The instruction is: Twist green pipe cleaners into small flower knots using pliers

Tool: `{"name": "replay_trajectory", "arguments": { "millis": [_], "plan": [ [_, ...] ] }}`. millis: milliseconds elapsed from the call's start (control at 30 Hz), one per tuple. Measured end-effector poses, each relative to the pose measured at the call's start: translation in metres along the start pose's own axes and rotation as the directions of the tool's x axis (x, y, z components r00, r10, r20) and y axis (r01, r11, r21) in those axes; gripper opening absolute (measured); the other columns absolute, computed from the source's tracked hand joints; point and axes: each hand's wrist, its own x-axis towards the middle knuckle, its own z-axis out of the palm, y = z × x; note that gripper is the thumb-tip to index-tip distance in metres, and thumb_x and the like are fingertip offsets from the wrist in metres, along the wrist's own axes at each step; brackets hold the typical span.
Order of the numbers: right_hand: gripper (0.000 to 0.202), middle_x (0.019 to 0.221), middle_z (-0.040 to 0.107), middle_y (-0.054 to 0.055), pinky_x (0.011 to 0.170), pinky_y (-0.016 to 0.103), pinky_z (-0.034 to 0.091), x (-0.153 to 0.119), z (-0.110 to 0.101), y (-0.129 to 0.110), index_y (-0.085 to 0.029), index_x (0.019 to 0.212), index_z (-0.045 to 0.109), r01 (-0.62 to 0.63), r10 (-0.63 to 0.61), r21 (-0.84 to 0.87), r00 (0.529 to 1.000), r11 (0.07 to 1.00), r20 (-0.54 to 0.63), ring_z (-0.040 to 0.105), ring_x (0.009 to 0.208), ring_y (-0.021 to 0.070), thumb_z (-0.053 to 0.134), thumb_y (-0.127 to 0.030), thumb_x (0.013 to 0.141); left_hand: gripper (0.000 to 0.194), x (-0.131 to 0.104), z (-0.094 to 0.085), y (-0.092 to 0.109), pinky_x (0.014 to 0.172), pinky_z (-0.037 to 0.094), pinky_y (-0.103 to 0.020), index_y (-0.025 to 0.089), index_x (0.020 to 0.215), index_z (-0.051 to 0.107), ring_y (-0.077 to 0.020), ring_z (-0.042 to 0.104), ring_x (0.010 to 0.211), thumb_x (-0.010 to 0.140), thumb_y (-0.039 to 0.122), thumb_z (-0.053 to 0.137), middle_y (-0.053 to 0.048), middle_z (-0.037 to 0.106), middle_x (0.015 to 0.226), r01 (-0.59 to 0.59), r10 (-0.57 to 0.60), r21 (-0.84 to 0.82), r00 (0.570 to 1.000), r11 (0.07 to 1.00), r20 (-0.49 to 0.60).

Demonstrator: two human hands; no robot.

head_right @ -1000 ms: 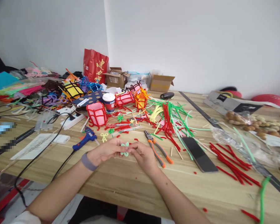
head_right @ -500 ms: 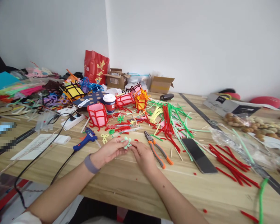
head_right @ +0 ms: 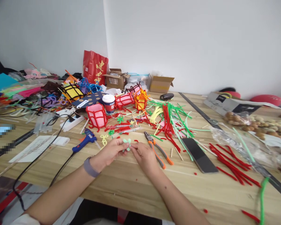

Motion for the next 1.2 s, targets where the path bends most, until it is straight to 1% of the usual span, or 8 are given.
{"name": "replay_trajectory", "arguments": {
  "millis": [167,267,367,500,767,1033,1100,1200],
  "plan": [
    [0.018,0.077,0.073,0.005,0.064,0.029,0.053,0.002,-0.002,0.001,-0.023,0.09,0.071,0.044,-0.045,-0.026,0.999,0.999,-0.019,0.068,0.069,0.019,0.053,-0.026,0.089,0.042,0.001,0.0,-0.001,0.056,0.038,-0.023,0.012,0.069,0.064,-0.0079,0.051,0.055,0.053,0.047,0.082,0.001,0.06,0.062,-0.007,0.006,-0.055,1.0,0.998,-0.026],
    [0.018,0.077,0.073,0.003,0.064,0.026,0.054,0.007,-0.006,0.003,-0.022,0.09,0.07,0.045,-0.047,0.035,0.998,0.998,0.051,0.068,0.069,0.0168,0.052,-0.024,0.09,0.04,-0.002,-0.003,0.006,0.061,0.041,-0.024,0.012,0.073,0.067,-0.0091,0.054,0.06,0.053,0.044,0.082,-0.001,0.063,0.069,0.062,-0.059,-0.05,0.997,0.997,0.052],
    [0.019,0.079,0.074,0.003,0.064,0.025,0.054,0.011,-0.01,0.007,-0.022,0.088,0.07,0.046,-0.055,0.074,0.991,0.996,0.121,0.069,0.071,0.0168,0.052,-0.023,0.09,0.035,-0.003,-0.006,0.012,0.064,0.041,-0.025,0.014,0.076,0.07,-0.0108,0.055,0.064,0.054,0.039,0.082,-0.002,0.065,0.071,0.115,-0.124,0.073,0.983,0.991,0.139],
    [0.019,0.087,0.075,0.005,0.066,0.027,0.055,0.011,-0.01,0.011,-0.021,0.098,0.07,0.004,-0.006,0.039,0.998,0.999,0.067,0.07,0.075,0.0179,0.053,-0.023,0.089,0.025,0.0,-0.01,0.012,0.058,0.036,-0.023,0.014,0.068,0.069,-0.0095,0.049,0.058,0.058,0.036,0.077,0.001,0.06,0.063,0.04,-0.057,0.217,0.995,0.975,0.076],
    [0.022,0.083,0.074,0.006,0.067,0.027,0.054,0.007,-0.004,0.007,-0.019,0.095,0.069,0.125,-0.115,-0.119,0.989,0.985,0.087,0.07,0.074,0.0182,0.048,-0.024,0.092,0.032,0.002,-0.008,0.002,0.061,0.039,-0.025,0.014,0.069,0.066,-0.0103,0.05,0.06,0.057,0.041,0.076,0.0,0.06,0.067,0.0,-0.001,0.13,1.0,0.991,0.002],
    [0.023,0.075,0.073,0.006,0.062,0.027,0.052,0.001,0.0,0.004,-0.018,0.09,0.067,0.136,-0.13,-0.246,0.991,0.96,0.04,0.068,0.066,0.0178,0.046,-0.023,0.094,0.033,0.002,0.003,-0.005,0.059,0.038,-0.025,0.013,0.068,0.065,-0.0111,0.049,0.06,0.058,0.043,0.077,0.0,0.059,0.064,-0.111,0.12,0.109,0.99,0.988,-0.073],
    [0.021,0.078,0.073,0.007,0.064,0.028,0.053,0.001,0.0,0.004,-0.017,0.091,0.067,0.151,-0.147,-0.266,0.988,0.952,0.035,0.069,0.069,0.0191,0.046,-0.022,0.093,0.033,0.002,0.003,-0.004,0.058,0.038,-0.024,0.014,0.066,0.065,-0.0102,0.049,0.059,0.056,0.042,0.079,0.0,0.059,0.063,-0.101,0.106,0.065,0.991,0.993,-0.076],
    [0.021,0.082,0.073,0.007,0.066,0.028,0.053,0.004,-0.004,0.005,-0.017,0.092,0.067,0.175,-0.163,-0.22,0.984,0.96,0.071,0.069,0.073,0.0188,0.046,-0.02,0.094,0.033,0.001,0.0,0.001,0.059,0.04,-0.024,0.013,0.065,0.065,-0.0101,0.051,0.059,0.054,0.04,0.081,0.0,0.059,0.062,-0.014,0.014,0.013,0.999,1.0,-0.032]
  ]
}}
